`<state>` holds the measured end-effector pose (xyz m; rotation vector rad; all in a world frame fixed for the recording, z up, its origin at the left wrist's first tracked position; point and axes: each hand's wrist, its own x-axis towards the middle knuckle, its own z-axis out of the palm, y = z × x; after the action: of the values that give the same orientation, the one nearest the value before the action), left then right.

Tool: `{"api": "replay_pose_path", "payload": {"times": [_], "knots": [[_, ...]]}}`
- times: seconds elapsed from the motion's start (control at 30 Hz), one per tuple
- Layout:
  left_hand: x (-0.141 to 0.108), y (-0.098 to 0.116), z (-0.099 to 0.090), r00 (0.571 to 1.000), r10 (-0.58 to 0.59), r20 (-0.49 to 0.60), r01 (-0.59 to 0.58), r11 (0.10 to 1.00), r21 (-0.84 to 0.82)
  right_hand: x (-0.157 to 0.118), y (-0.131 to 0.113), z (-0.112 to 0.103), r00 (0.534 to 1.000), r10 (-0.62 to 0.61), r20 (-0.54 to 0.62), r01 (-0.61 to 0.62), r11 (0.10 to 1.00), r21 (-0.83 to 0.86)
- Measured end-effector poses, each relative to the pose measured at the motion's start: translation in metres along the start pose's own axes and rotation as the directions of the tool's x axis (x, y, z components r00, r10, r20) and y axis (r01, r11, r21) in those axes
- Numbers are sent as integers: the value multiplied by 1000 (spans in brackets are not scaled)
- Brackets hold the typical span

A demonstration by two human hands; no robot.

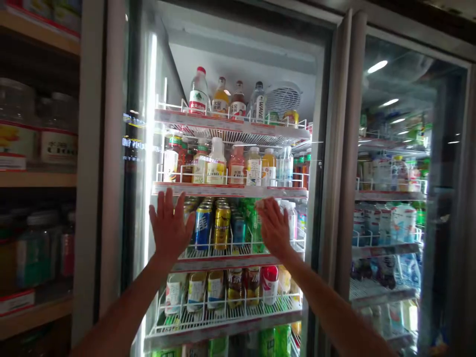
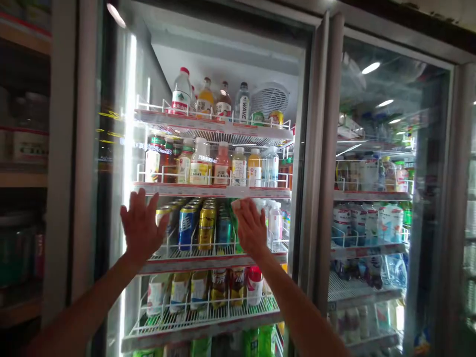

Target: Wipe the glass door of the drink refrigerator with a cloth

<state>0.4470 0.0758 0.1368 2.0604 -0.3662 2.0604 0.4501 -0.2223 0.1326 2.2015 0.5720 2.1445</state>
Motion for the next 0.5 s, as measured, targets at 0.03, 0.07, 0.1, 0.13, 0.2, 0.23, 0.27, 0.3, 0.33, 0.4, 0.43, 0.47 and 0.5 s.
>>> {"api": "replay_pose_path", "payload": {"times": [0.03,0.07,0.1,0.13,0.2,0.23,0.27,0.3,0.33,0.4,0.43,0.47,0.5], "knots": [[3,-5,1,1000,-12,10,12,1000,8,4,4,1,996,72,-55,-73,997,-22],[4,-9,3,1000,-18,21,17,1000,15,9,8,1,975,172,-138,-179,983,-44],[4,-12,4,1000,-15,27,15,1000,20,14,11,2,943,256,-210,-273,961,-53],[2,-13,5,1000,-10,29,9,1000,24,18,11,4,922,298,-249,-320,946,-55],[0,-14,6,1000,-15,22,14,999,29,22,5,5,953,230,-198,-245,968,-56],[-2,-14,6,1000,-19,18,18,999,27,23,1,5,982,144,-125,-151,987,-50],[-2,-14,7,1000,-20,16,20,1000,22,23,-1,5,997,56,-52,-58,998,-37],[-3,-14,7,1000,-20,14,20,1000,14,23,-1,3,1000,2,3,-2,1000,-27],[-3,-14,7,1000,-20,14,20,1000,7,25,3,2,1000,7,19,-6,1000,-30],[-3,-14,8,1000,-16,10,16,1000,-2,31,12,-1,984,168,-51,-171,984,-55],[-2,-14,8,1000,-13,7,13,1000,0,35,16,-2,956,271,-109,-278,959,-58],[-2,-14,8,1000,-11,3,11,1000,4,39,17,-2,925,345,-158,-356,933,-50],[-2,-14,8,1000,-10,0,10,1000,10,42,14,-2,913,369,-176,-381,924,-39]]}}
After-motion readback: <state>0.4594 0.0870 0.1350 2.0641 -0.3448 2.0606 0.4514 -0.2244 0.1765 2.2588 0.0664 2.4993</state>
